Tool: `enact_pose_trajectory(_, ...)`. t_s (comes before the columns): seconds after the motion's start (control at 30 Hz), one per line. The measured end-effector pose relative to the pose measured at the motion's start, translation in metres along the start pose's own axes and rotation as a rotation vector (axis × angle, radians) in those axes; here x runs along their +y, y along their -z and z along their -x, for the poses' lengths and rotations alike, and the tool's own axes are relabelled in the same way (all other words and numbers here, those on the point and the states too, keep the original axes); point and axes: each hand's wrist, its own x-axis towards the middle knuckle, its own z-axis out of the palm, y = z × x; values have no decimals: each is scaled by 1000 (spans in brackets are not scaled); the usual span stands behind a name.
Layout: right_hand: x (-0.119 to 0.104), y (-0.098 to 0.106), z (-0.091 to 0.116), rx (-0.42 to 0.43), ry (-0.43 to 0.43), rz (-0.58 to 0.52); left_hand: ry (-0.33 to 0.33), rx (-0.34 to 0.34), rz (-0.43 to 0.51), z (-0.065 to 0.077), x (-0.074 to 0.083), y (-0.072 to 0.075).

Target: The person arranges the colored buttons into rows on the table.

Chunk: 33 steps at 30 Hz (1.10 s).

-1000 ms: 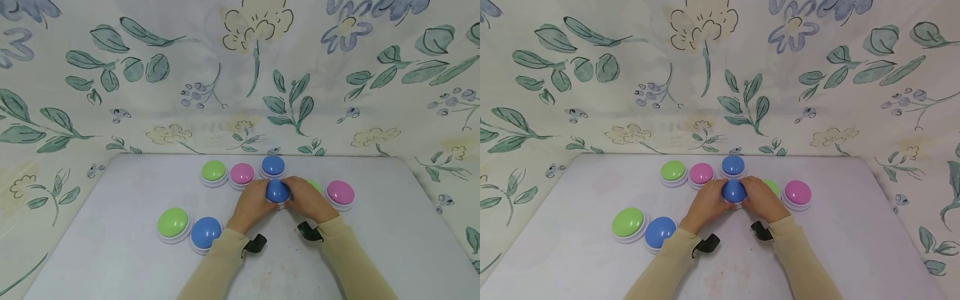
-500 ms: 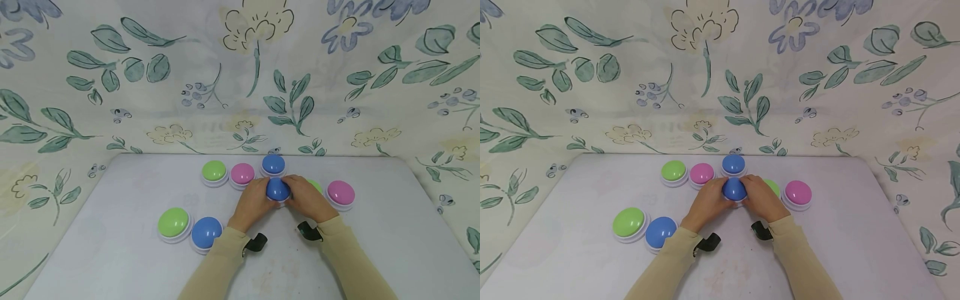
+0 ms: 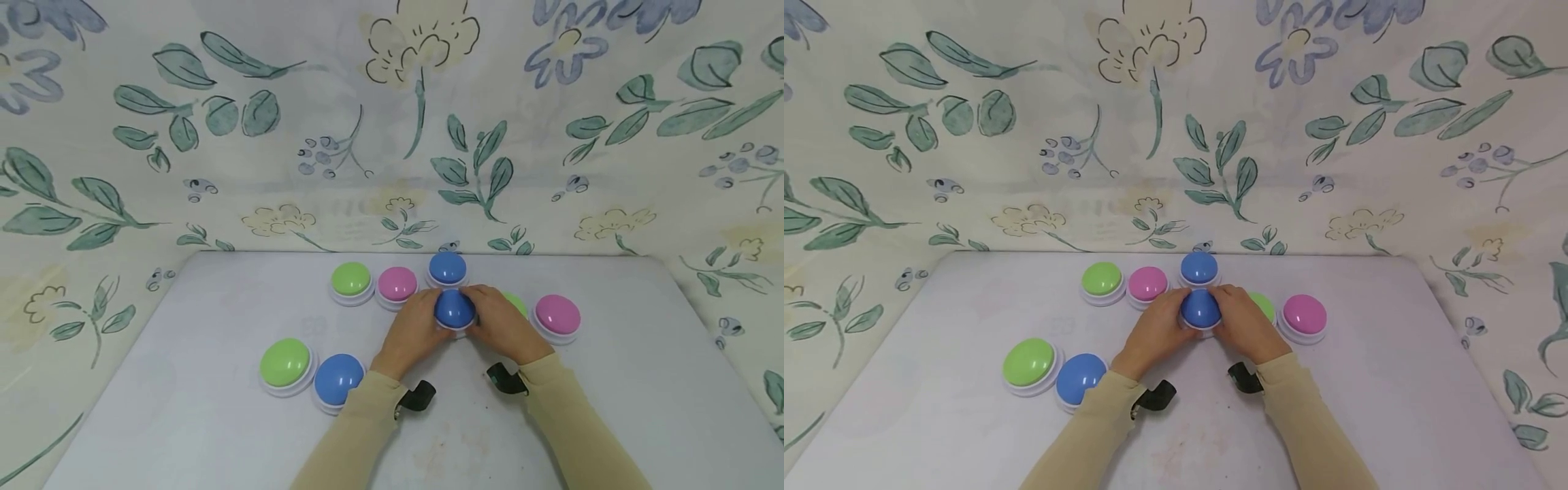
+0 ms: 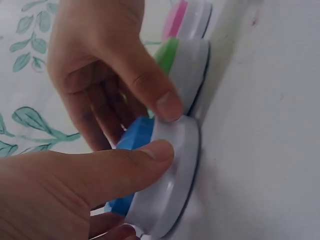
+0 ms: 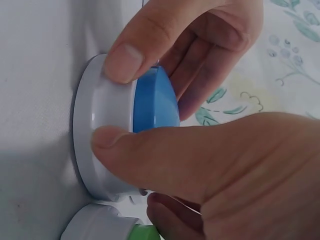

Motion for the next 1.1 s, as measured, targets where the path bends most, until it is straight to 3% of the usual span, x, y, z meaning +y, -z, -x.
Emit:
enact_pose_trajectory(0.23, -4, 2, 1, -4, -75, -11, 83, -21, 11, 1, -6, 17)
enact_pose_trajectory(0.5, -11, 7, 3, 14, -85, -44, 167, 44, 68, 3, -13, 45)
enact_pose_trajectory(0.77, -19, 8, 2, 40, -59, -95, 189, 148, 105, 6, -17, 71)
enact_pose_trajectory(1.1, -37, 1, -11, 75, -67, -189, 222, 180, 144, 5, -31, 85)
